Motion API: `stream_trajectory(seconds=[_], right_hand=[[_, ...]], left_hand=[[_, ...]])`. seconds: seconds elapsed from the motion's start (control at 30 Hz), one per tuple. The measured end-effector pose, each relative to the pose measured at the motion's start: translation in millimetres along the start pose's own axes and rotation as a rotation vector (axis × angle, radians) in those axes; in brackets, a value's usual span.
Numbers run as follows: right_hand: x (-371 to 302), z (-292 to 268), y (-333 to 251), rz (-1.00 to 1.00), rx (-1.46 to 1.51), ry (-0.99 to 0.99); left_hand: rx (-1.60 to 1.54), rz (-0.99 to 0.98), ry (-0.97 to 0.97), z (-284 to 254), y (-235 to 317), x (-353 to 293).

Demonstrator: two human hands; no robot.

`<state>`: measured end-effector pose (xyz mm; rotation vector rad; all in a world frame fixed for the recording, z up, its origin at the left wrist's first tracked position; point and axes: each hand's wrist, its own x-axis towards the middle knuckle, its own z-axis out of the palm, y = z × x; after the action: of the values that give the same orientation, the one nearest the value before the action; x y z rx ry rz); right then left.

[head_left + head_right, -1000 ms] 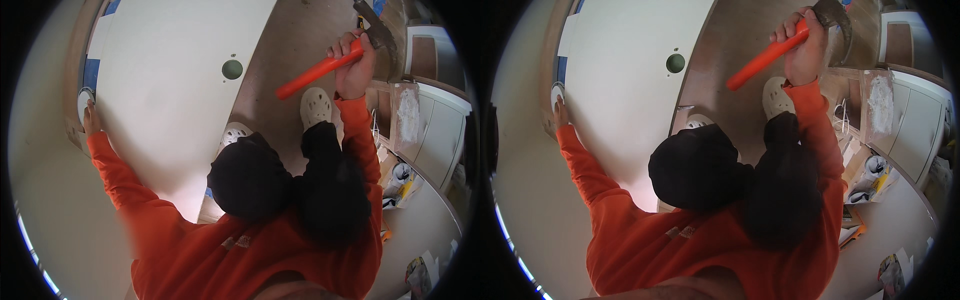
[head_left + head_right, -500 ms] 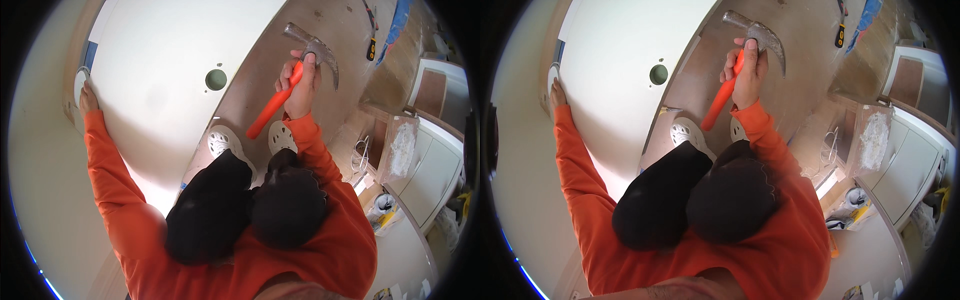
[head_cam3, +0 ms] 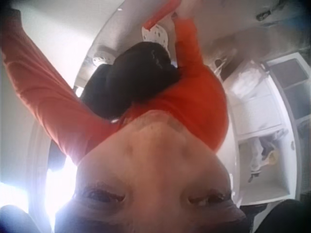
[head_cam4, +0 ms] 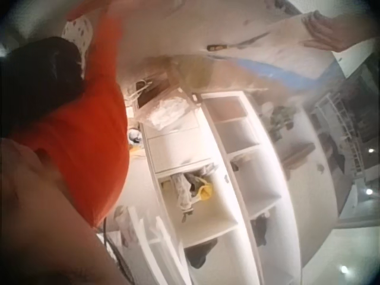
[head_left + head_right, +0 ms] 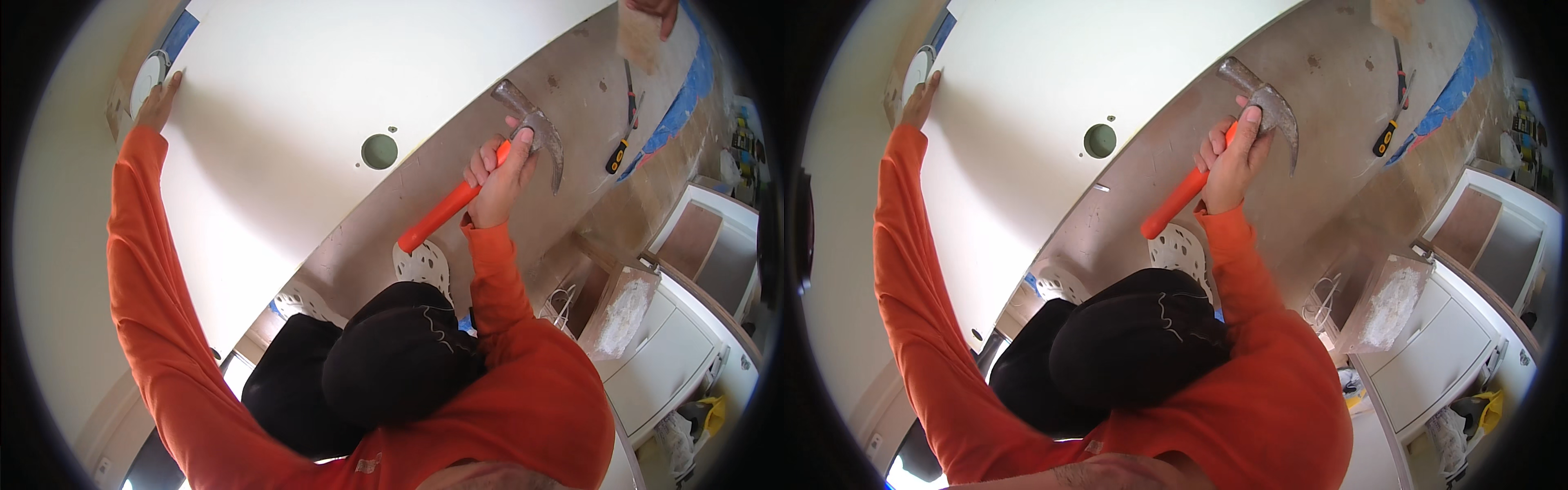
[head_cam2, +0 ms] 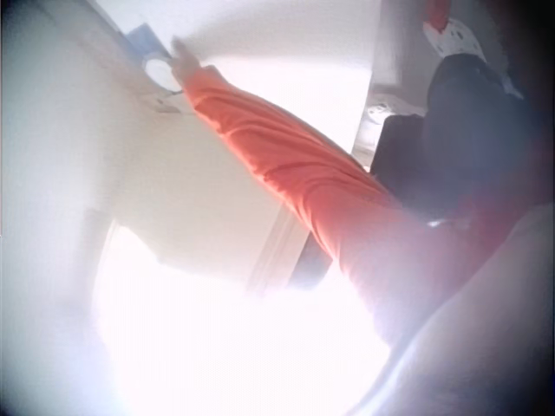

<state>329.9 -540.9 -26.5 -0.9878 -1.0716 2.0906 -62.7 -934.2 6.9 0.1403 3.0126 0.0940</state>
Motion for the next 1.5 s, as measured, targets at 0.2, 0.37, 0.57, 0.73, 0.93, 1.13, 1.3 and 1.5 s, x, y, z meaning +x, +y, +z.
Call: stream_trajectory(seconds=[0.2,0.37,0.57,0.73,0.93,1.13,1.3,1.5], right_hand=[[1.1,0.3,0.0,-0.033,-0.031,-0.035],[-4.8,0.6,0.6,-0.070,-0.062,0.009],[-8.2,11.1,2.3,-0.141,-0.104,0.069],[-6.6,14.1,2.8,-0.126,-0.152,0.101],[-7.2,13.2,3.5,-0.114,-0.129,0.101],[-2.0,13.3,-0.6,-0.185,-0.135,0.118],[10.1,9.7,-7.0,-0.214,-0.159,0.110],[19.1,10.1,-13.6,-0.228,-0.181,0.138]], left_hand=[[-0.162,-0.084,-0.044,-17.2,30.3,-11.8],[-0.311,-0.053,0.088,2.3,18.8,-9.0],[-0.306,-0.074,0.135,7.3,18.6,-12.7],[-0.304,-0.073,0.166,11.8,12.8,-6.0],[-0.353,-0.017,0.169,18.1,4.8,-0.2],[-0.312,-0.026,0.143,10.5,13.2,-5.0],[-0.338,-0.013,0.155,15.8,12.2,-2.8],[-0.374,0.019,0.155,16.5,10.8,-3.9]])
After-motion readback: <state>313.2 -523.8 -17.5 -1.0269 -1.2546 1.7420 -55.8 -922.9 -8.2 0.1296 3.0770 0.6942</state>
